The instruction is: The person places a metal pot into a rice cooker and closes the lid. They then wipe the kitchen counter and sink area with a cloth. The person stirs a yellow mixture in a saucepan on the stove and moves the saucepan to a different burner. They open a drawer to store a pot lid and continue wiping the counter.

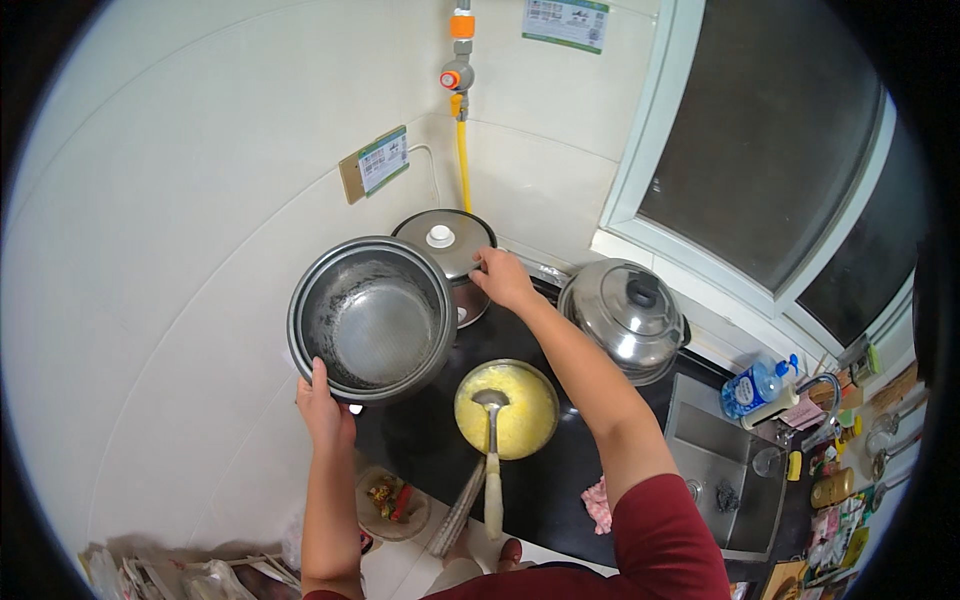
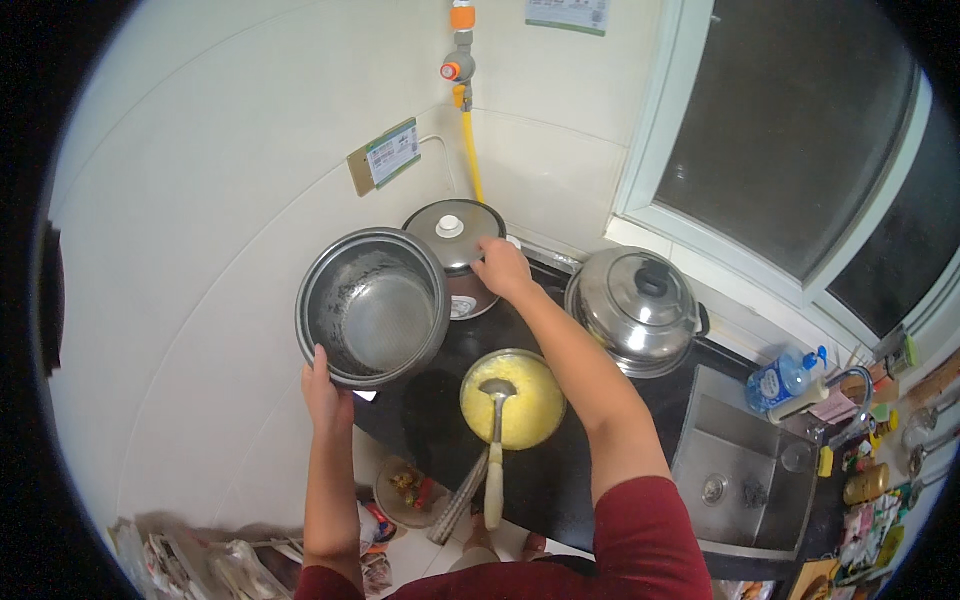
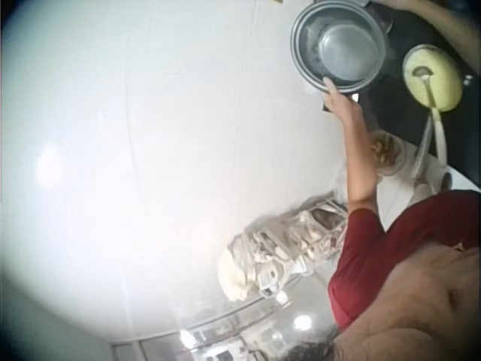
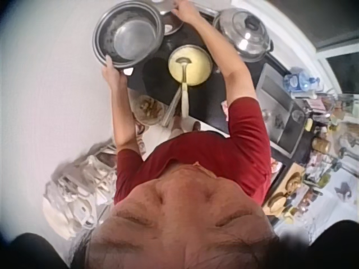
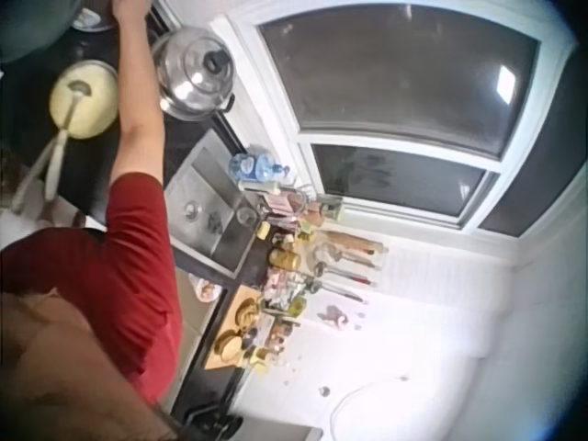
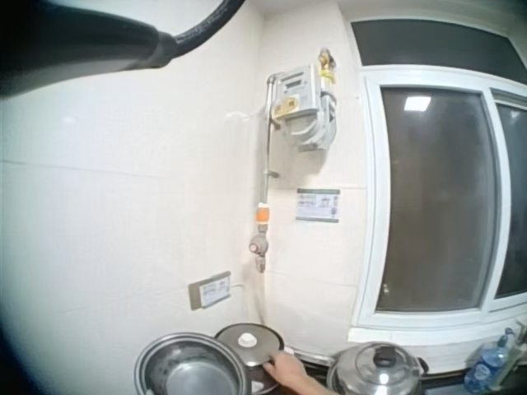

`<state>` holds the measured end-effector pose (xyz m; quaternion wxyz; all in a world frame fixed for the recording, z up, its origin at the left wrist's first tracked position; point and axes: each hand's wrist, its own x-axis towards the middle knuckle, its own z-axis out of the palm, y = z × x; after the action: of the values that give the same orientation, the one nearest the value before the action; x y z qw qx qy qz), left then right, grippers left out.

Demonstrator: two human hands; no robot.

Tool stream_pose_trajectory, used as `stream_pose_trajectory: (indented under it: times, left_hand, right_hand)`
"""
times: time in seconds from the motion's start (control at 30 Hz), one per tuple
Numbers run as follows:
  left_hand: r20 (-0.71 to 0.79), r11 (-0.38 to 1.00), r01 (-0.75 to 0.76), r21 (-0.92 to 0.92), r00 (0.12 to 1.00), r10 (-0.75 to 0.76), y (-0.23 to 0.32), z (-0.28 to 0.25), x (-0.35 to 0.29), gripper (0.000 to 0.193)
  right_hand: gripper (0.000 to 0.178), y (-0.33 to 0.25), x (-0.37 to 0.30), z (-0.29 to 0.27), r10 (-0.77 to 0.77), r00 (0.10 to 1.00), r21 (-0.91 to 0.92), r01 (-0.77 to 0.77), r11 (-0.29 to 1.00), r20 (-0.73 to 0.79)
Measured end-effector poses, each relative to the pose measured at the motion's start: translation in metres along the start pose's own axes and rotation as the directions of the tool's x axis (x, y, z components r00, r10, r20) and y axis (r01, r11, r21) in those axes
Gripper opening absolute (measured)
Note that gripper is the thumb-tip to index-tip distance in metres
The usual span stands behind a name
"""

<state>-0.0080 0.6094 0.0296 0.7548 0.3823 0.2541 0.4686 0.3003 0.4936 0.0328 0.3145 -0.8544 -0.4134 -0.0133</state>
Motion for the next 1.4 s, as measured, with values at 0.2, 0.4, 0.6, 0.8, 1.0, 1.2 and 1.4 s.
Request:
stream_pose_trajectory:
  times: [0.2, 0.4, 0.6, 0.8, 1.0, 1.2, 1.4]
  left_hand:
    - [-0.005, 0.999, 0.014, 0.053, 1.0, -0.014, -0.002, -0.023, 0.021, 0.021]
    - [-0.016, 0.998, 0.029, 0.063, 0.999, -0.028, -0.001, -0.042, 0.027, 0.019]
    - [-0.022, 0.998, 0.016, 0.063, 1.0, -0.015, 0.006, -0.044, 0.023, 0.019]
    - [-0.025, 0.997, 0.0, 0.083, 1.0, 0.002, 0.019, -0.039, 0.021, 0.021]
    - [0.066, 0.998, 0.027, 0.062, 0.997, -0.031, 0.013, 0.012, 0.049, 0.022]
    - [0.137, 0.997, 0.05, 0.067, 0.989, -0.059, -0.013, 0.077, 0.095, 0.021]
    - [0.18, 0.991, 0.13, 0.042, 0.974, -0.136, -0.055, 0.12, 0.137, 0.022]
  right_hand:
    - [0.045, -0.009, 0.081, 0.055, -0.01, 1.0, -0.13, 0.014, 0.991, 0.027]
    - [0.034, -0.006, 0.119, 0.089, -0.069, 0.994, -0.282, 0.091, 0.955, 0.086]
    - [0.018, 0.002, 0.136, 0.084, -0.139, 0.984, -0.228, 0.111, 0.967, -0.111]
    - [0.015, 0.004, 0.146, 0.031, -0.092, 0.964, 0.223, 0.15, 0.963, -0.25]
    - [0.015, -0.006, 0.14, -0.033, 0.019, 0.982, 0.61, 0.101, 0.786, -0.186]
    - [0.017, -0.031, 0.123, -0.094, -0.004, 0.968, 0.777, 0.204, 0.595, -0.251]
    - [0.022, -0.034, 0.129, -0.092, -0.212, 0.908, 0.343, 0.341, 0.875, -0.361]
